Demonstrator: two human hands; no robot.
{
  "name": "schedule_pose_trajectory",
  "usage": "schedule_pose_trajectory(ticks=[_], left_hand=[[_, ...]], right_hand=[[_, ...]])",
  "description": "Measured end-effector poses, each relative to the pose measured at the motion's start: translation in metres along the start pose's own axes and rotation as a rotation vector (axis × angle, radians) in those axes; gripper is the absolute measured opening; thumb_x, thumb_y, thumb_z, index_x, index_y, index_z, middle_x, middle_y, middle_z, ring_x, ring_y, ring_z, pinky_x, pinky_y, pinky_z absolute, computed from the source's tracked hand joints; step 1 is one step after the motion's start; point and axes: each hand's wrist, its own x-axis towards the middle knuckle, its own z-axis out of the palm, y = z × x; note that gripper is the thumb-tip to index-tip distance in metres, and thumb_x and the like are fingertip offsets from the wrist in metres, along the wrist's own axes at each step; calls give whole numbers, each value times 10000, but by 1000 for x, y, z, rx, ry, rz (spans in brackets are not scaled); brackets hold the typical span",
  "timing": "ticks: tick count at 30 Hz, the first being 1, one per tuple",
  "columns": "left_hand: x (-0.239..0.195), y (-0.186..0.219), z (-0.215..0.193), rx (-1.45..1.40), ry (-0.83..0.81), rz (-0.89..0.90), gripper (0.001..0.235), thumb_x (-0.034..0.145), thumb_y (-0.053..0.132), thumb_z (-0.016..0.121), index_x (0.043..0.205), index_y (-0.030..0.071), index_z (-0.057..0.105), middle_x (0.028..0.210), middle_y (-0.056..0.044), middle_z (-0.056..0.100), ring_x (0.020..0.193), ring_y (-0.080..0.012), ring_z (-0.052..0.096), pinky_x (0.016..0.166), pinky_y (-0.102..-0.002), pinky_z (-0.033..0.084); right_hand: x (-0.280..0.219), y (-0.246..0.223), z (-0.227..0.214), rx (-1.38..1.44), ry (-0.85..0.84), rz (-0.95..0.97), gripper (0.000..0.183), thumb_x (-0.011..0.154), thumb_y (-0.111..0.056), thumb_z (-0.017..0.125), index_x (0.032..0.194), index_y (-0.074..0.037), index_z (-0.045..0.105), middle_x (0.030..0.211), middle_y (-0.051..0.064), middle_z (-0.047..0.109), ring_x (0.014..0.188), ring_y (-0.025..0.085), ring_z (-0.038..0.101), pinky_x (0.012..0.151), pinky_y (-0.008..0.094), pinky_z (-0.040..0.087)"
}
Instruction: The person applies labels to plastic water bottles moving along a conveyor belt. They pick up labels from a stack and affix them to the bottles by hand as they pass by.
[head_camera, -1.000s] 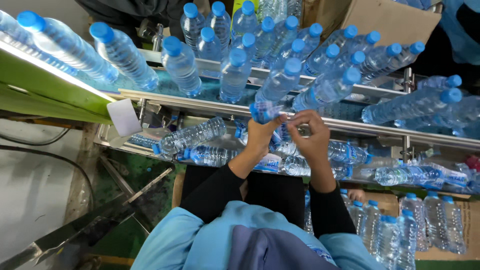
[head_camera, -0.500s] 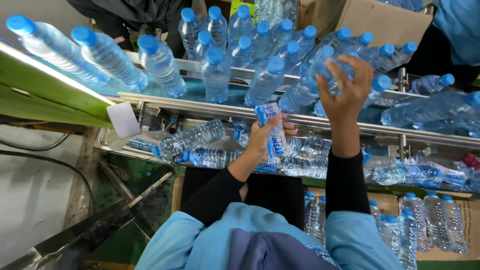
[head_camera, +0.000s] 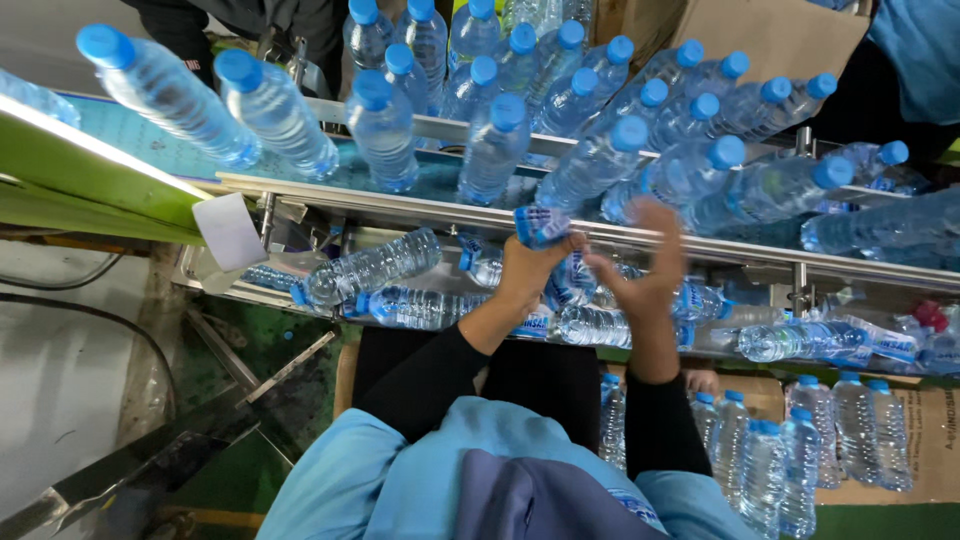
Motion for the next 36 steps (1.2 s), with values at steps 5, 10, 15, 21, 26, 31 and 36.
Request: schedule_pose_trajectory(ticks=[5, 10, 15, 21, 26, 31, 36], left_hand=[[3, 1, -12, 64, -1, -29, 369, 776, 365, 957, 838, 92, 717, 740, -93, 721, 697, -170, 712, 647, -347, 582], [-12, 20, -11, -46, 27, -88, 485, 839, 514, 859, 940, 62, 713, 808, -88, 721, 724, -159, 701, 728, -365, 611], [-18, 38, -9, -155, -21, -51, 415, 909, 354, 810, 1024, -40, 750, 863, -174, 745, 734, -239, 754, 671, -410, 648], [-13, 32, -17, -255, -173, -31, 374, 815, -9, 647, 1174, -104, 691, 1032, -297, 725, 906, -373, 750, 833, -508, 627], [-9, 20, -18, -196, -341, -19, 415, 916, -89, 560, 1329, -129, 572, 1185, -396, 655, 1071, -475, 700, 916, -555, 591], [-10, 22, -15, -216, -367, -125, 368, 977, -28, 587, 1342, -73, 575, 1203, -288, 708, 1087, -398, 727, 1017, -484, 580], [-12, 19, -12, -211, -357, -55, 407, 954, -17, 625, 1350, -97, 584, 1183, -322, 698, 1080, -414, 717, 959, -504, 585]], right_hand=[[-2, 5, 32, 780, -72, 359, 159, 822, 65, 802, 846, 82, 646, 834, 213, 653, 750, 296, 624, 732, 387, 491], [82, -2, 41, 316, -6, -169, 194, 897, 17, 862, 920, 57, 674, 1089, 275, 697, 1004, 466, 717, 859, 497, 557], [124, -10, 53, -41, 20, -501, 145, 896, -42, 881, 1017, -28, 802, 1071, 169, 655, 903, 342, 602, 796, 482, 498], [65, 21, 52, 180, 10, -102, 676, 947, -127, 873, 1468, 29, 471, 1289, 230, 558, 1152, 344, 564, 1013, 469, 462], [59, 68, 26, 86, 135, -142, 481, 989, -144, 838, 1324, 118, 614, 1198, 267, 638, 1081, 395, 637, 943, 460, 502], [95, 26, 5, 159, 115, -136, 618, 1046, -120, 772, 1527, -44, 392, 1480, 180, 493, 1414, 334, 526, 1226, 432, 476], [50, 53, 8, 196, 77, 107, 1020, 979, 90, 879, 1664, -179, 173, 1504, 214, 466, 1385, 333, 518, 1214, 444, 406]])
